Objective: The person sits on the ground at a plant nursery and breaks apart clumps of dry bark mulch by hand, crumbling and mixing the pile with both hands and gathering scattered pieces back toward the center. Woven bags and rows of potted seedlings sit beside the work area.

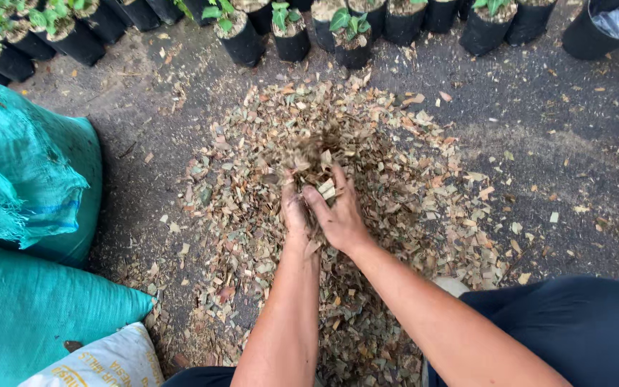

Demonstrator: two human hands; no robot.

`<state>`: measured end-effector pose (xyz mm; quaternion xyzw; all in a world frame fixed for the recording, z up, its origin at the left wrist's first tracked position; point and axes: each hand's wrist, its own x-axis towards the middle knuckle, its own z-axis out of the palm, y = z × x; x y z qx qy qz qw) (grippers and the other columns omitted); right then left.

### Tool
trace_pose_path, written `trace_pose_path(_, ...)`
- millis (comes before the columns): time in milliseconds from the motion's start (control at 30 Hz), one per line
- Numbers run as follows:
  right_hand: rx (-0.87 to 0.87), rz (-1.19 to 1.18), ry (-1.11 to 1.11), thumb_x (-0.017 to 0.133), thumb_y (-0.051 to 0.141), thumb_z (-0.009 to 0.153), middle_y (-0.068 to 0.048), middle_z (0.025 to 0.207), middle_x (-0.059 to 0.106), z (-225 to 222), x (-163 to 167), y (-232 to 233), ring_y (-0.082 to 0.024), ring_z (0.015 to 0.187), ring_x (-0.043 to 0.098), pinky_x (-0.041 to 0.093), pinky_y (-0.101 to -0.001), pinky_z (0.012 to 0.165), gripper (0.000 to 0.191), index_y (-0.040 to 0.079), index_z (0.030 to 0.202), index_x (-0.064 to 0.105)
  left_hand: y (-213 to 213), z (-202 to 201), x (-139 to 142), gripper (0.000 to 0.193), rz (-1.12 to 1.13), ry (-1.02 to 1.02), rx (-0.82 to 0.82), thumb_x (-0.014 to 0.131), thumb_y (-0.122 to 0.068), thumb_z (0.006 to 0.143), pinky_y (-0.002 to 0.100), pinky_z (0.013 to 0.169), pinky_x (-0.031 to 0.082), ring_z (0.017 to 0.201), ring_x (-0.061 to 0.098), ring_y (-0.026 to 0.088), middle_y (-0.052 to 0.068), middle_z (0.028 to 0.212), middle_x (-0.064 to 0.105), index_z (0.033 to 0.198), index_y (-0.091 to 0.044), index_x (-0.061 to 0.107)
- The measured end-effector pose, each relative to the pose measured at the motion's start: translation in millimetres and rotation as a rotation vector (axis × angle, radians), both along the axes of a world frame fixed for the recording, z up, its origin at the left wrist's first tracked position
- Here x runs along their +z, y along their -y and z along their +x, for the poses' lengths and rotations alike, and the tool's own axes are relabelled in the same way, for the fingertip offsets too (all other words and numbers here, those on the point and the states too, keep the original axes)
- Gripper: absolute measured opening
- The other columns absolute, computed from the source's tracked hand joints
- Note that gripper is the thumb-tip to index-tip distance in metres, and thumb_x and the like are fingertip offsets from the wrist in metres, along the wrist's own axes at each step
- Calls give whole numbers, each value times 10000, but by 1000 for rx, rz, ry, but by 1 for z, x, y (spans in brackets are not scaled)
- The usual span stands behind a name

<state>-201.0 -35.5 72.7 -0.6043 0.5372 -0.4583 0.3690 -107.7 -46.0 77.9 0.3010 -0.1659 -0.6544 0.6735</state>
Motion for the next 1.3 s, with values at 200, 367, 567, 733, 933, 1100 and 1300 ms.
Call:
trace_pose_path(200, 17, 224, -20, 672, 261, 986, -253, 1415, 554, -6, 10, 5, -250, 1109, 684, 581, -431, 985, 647, 58, 1526, 380, 8, 22, -28, 890, 626, 1109, -233, 266, -671, 1101, 429, 755, 541, 763, 635, 285, 228, 836, 670, 1022, 95, 713)
trace_pose_path(367, 194, 599, -402, 605, 185, 1000, -168, 1450, 601, -24, 49, 19, -337, 884, 764, 683, -483, 790, 627, 152, 1587, 389, 15, 44, -27, 528, 270, 1405, -251, 433, -490, 1019, 402, 597, 517, 594, 610, 187, 74, 682, 665, 920, -62, 725)
trace_pose_path(567, 184, 653, 452, 280, 662, 957, -215, 1568, 469, -20, 51, 29, -334, 1316, 527, 417, -602, 1064, 755, 178, 1521, 417, 7, 21, -5, 476, 319, 961, -367, 518, -519, 1053, 422, 902, 363, 1042, 503, 184, 75, 1208, 617, 1280, -137, 687)
trace_pose_path(733, 273, 451, 255, 206, 731, 946, -115, 1702, 96, -24, 49, 36, -325, 1540, 93, 147, -585, 1192, 850, 210, 1617, 205, 5, 26, 6, 389, 166, 994, -338, 601, -333, 930, 448, 1041, 493, 1125, 680, 237, 95, 1208, 752, 1242, -119, 693)
trace_pose_path(933, 419, 96, -425, 663, 468, 927, -188, 1580, 402, -43, 79, 44, -359, 1420, 401, 299, -546, 1140, 612, 147, 1429, 519, 6, 58, 8, 329, 141, 888, -525, 615, -84, 914, 418, 912, 519, 984, 652, 196, 68, 1094, 730, 1232, -60, 694)
trace_pose_path(1100, 327, 114, -644, 646, 338, 990, -50, 963, 752, -33, 70, 37, -218, 860, 734, 589, -418, 798, 222, 137, 1075, 682, 2, 43, 13, 361, 123, 1140, -573, 545, -50, 899, 403, 825, 542, 871, 647, 165, 63, 966, 723, 1241, -98, 650)
trace_pose_path(1300, -136, 380, 231, 529, 227, 1034, -63, 1048, 726, -23, 28, 41, -163, 873, 652, 585, -333, 738, 197, 112, 1121, 663, 2, 8, -11, 322, 170, 1186, -397, 511, -198, 1025, 464, 820, 602, 873, 713, 236, 120, 992, 767, 1248, -47, 688)
